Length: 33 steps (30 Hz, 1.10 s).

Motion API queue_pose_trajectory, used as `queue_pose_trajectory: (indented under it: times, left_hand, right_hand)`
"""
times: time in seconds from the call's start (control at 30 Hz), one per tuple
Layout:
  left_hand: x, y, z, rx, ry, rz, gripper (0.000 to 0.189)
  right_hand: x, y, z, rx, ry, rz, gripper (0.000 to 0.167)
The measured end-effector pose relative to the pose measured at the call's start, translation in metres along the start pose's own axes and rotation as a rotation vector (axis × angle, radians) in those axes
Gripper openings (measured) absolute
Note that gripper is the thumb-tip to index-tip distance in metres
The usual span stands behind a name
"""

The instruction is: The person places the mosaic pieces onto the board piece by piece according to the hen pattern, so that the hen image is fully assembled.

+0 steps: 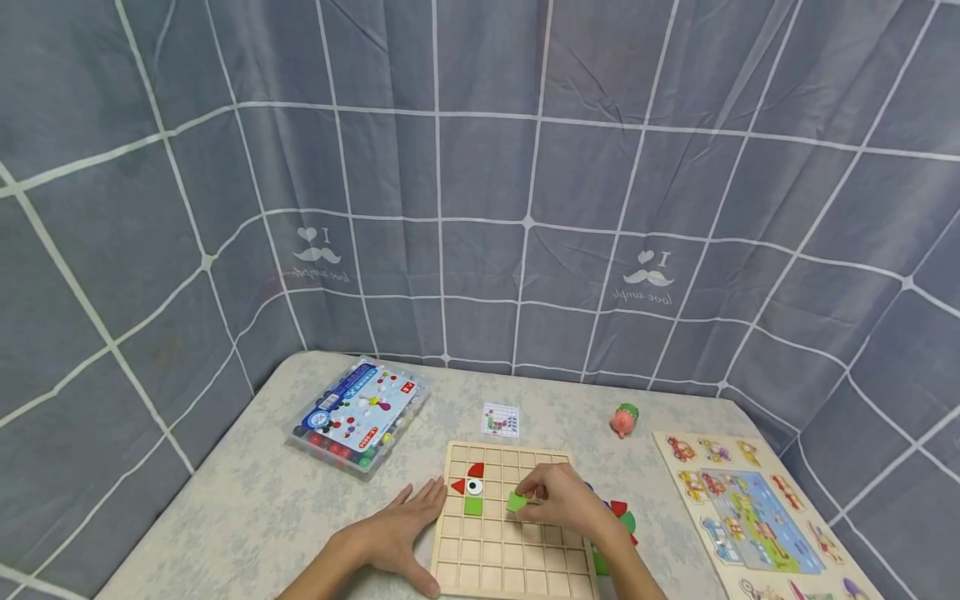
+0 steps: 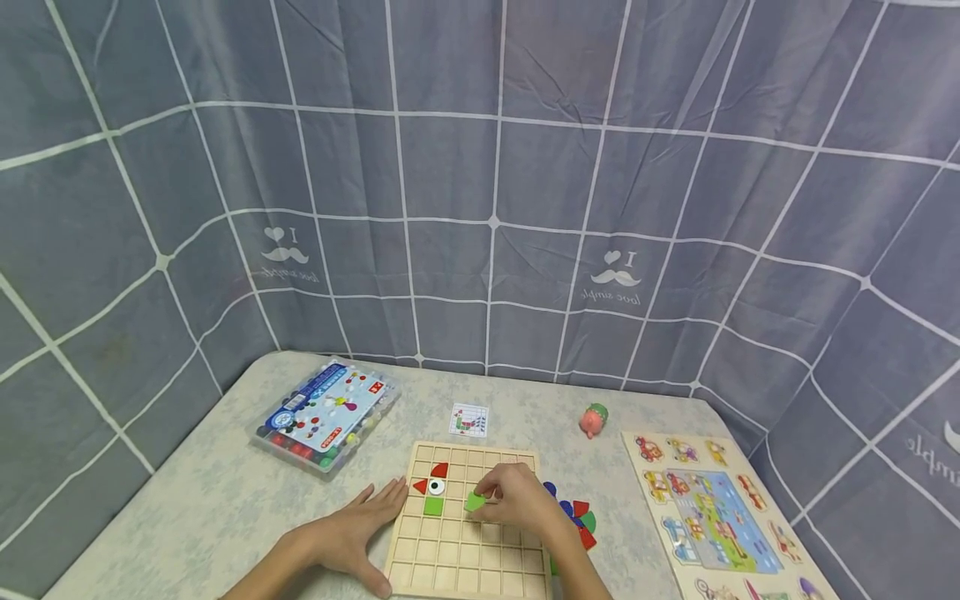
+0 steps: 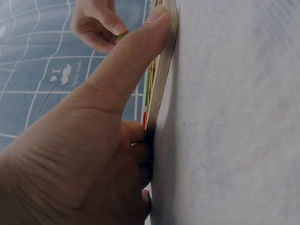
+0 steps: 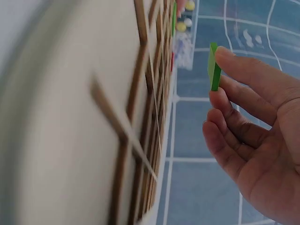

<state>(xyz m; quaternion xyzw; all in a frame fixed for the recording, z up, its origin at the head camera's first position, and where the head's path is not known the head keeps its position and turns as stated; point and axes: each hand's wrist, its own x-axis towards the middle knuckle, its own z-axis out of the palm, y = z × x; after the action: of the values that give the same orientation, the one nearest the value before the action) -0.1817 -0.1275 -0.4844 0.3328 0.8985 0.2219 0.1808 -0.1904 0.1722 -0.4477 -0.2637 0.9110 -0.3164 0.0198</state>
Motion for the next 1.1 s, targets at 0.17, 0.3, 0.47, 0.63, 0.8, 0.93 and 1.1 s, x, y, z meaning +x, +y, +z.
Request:
queue_pose_trajectory:
  times: [0.17,0.3,0.47,0.63,0.8,0.93,1.1]
  left_hand:
    - [-0.001,0.001,0.000,-0.003,0.000,-0.001,0.126]
    - [-0.002,0.001,0.000,0.000,0.007,-0.002,0.126]
    - [-0.001,0.001,-0.001,0.006,0.007,-0.008,0.127]
    - [0.000,0.001,-0.001,0.011,-0.005,-0.012,0.126]
    - [0.000,0.001,0.000,0.016,-0.004,-0.015,0.126]
    - [-0.001,0.002,-0.001,0.008,-0.006,-0.015,0.126]
    - [0.000,0.001,-0.001,0.014,-0.007,-0.015,0.126]
  right_hand:
    - [0.008,-0.013,0.012,0.000,-0.052,-0.011,0.019]
    - [0.016,-0.025,0.022,-0.035,-0.083,0.003,0.019]
    - [0.024,-0.037,0.034,-0.037,-0.112,0.002,0.020]
    - [0.026,-0.040,0.042,-0.051,-0.137,0.005,0.019]
    - [0.026,-0.040,0.046,-0.092,-0.148,0.007,0.020]
    - [0.027,-0.039,0.048,-0.108,-0.155,-0.001,0.019]
    - [0.028,-0.038,0.050,-0.112,-0.154,-0.004,0.019]
